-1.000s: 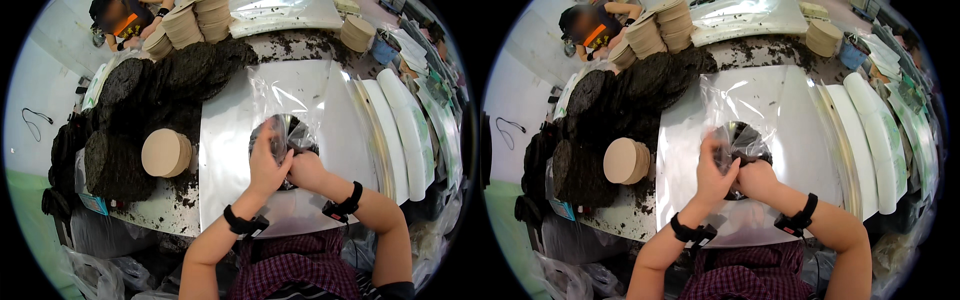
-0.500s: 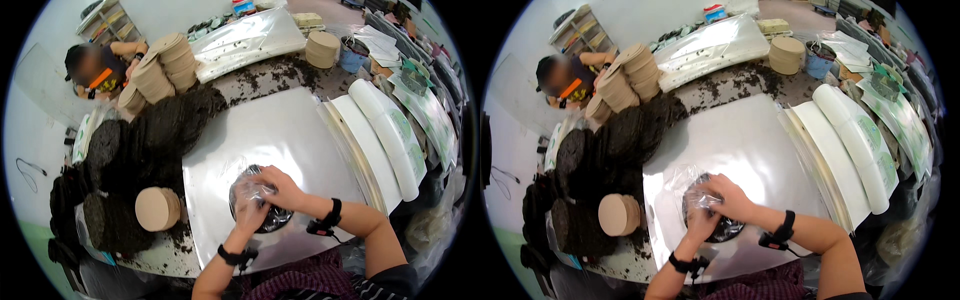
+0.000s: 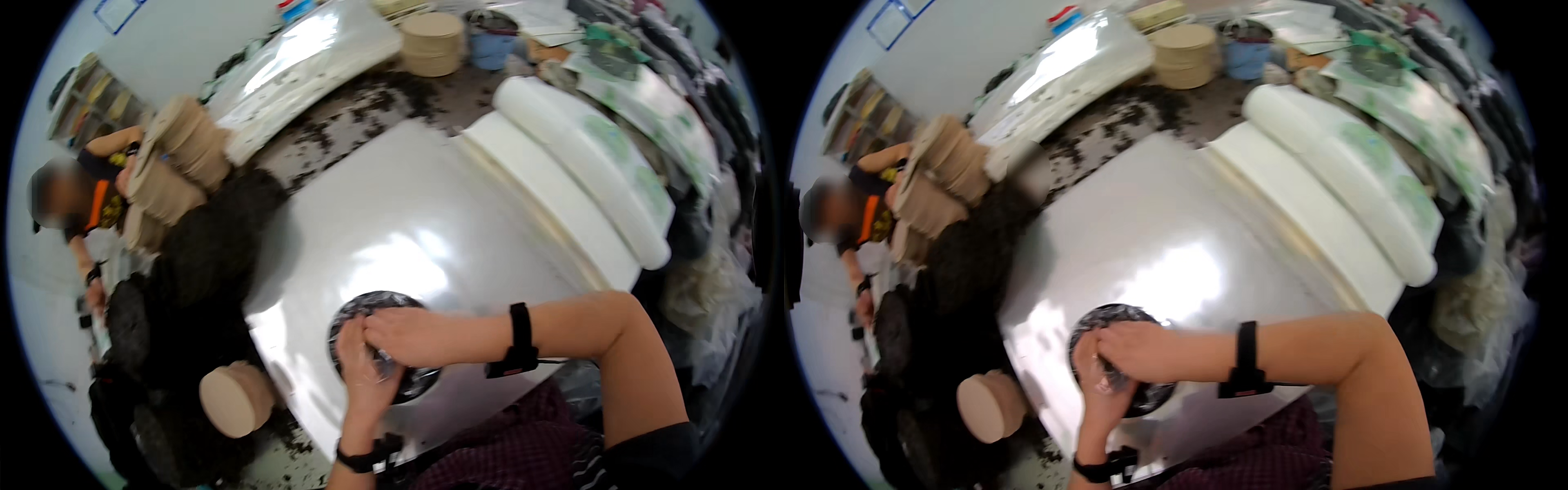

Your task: The person is wrapping compressed tea cakes by placing them on plastic sheets over a mold, pressing them into shape, and then folding paper layers and labels around each cake.

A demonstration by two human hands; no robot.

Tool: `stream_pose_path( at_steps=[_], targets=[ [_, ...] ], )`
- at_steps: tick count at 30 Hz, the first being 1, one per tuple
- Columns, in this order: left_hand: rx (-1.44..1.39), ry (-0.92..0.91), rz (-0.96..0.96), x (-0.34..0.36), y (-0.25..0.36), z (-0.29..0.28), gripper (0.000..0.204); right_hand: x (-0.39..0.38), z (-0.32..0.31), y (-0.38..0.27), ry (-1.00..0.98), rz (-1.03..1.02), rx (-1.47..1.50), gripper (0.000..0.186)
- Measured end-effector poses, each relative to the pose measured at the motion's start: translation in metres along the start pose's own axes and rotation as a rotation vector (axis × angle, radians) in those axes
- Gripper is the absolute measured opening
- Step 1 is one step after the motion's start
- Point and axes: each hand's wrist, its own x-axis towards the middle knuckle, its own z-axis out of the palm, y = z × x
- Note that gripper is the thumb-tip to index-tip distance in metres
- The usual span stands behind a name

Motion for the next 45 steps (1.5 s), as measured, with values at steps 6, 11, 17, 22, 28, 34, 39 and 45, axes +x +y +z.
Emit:
stream_pose_path(
  at_steps=[6, 11, 17, 22, 28, 34, 39, 45],
  targets=[
    [0.237, -0.221, 0.034, -0.008, 0.012, 0.005, 0.091, -0.049, -0.005, -0.015, -0.049, 0.009, -0.213, 0.038],
    [0.314, -0.191, 0.031, -0.014, 0.014, 0.021, 0.086, -0.128, -0.049, 0.014, 0.153, 0.202, -0.24, 0.046],
    [0.273, -0.198, 0.053, -0.011, 0.024, 0.024, 0.085, -0.359, -0.233, 0.098, 0.44, 1.751, -0.765, 0.032],
    [0.316, -0.205, -0.02, -0.02, 0.03, 0.025, 0.085, -0.296, -0.197, 0.097, 0.321, 1.142, -0.077, 0.033],
    [0.306, -0.206, 0.035, -0.006, 0.043, 0.037, 0.083, -0.348, -0.177, 0.187, 0.543, 0.877, -0.929, 0.029],
    [0.315, -0.204, 0.015, -0.011, 0.041, 0.042, 0.084, -0.34, -0.278, 0.158, 1.311, 0.871, -0.482, 0.023],
    [0.217, -0.155, -0.032, -0.03, 0.029, 0.026, 0.089, -0.267, -0.3, 0.051, 1.526, 0.638, -0.136, 0.032],
    [-0.133, -0.178, 0.011, -0.039, -0.002, 0.011, 0.056, -0.135, -0.097, -0.015, 0.689, 0.479, 0.063, 0.049]
  ],
)
